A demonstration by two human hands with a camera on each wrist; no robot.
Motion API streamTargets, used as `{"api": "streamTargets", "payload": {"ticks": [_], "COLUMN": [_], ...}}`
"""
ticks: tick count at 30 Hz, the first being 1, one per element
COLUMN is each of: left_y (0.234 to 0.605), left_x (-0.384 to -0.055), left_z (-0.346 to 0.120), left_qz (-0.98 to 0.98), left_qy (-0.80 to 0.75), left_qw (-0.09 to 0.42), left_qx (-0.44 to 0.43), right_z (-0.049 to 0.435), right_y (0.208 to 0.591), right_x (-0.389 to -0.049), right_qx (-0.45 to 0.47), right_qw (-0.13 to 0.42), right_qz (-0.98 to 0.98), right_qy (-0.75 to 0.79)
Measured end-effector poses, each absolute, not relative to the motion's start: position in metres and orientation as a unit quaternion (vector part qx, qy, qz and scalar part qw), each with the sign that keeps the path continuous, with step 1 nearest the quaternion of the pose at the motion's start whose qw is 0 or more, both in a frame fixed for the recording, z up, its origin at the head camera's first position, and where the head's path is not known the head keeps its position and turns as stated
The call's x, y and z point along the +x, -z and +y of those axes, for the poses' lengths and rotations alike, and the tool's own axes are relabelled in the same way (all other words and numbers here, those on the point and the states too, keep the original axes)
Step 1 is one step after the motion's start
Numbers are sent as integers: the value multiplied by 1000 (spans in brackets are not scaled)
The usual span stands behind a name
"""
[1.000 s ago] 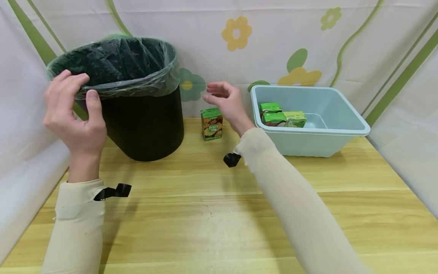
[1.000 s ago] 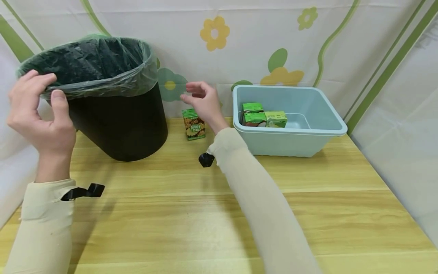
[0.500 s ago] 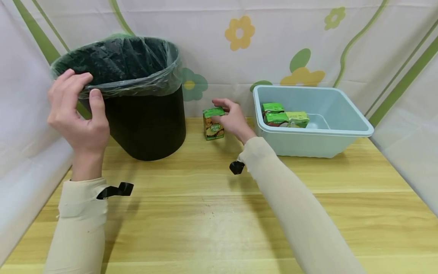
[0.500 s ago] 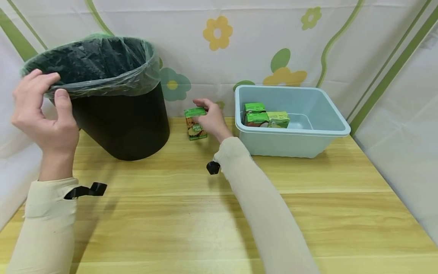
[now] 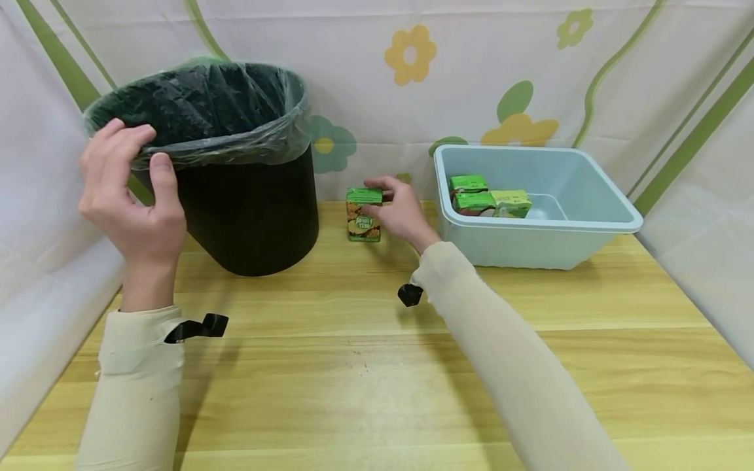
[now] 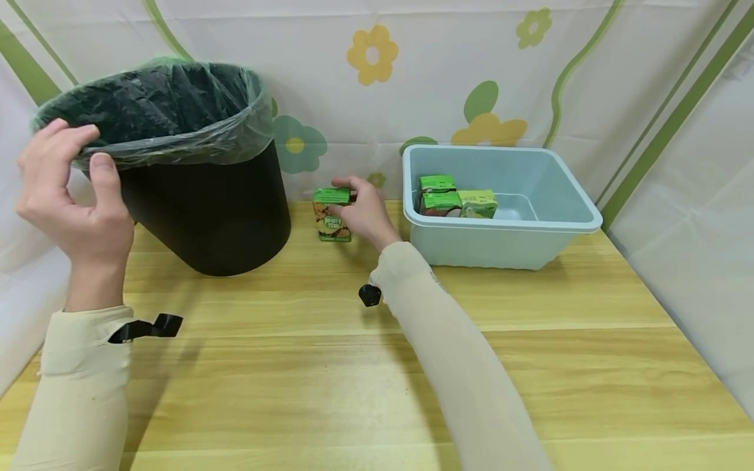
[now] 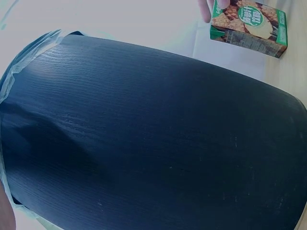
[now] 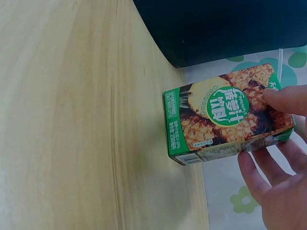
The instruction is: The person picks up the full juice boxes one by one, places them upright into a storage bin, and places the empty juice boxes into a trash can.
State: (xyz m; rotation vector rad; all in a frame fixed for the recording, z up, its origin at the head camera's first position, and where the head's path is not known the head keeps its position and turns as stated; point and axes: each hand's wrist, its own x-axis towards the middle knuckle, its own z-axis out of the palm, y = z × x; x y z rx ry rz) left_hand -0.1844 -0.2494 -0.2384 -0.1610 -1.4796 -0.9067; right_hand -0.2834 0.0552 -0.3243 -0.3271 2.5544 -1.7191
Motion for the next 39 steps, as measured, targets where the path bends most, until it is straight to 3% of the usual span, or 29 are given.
{"api": "streamTargets", "payload": {"ticks": [16,39], "left_y": [232,238], "left_x": [-177,-183], "left_z": [-239,-248], "left_qz": [-650,-652], "left_qy": [401,393], "left_qw": [642,644], "left_qx": [-68,-74], "right_z": [59,74], "right_y": [316,231], "right_x": [-269,-256], "right_qx": [-125,-150], "right_qw": [-16,-43], "right_qz": [831,727], "right_qy": [542,668]}}
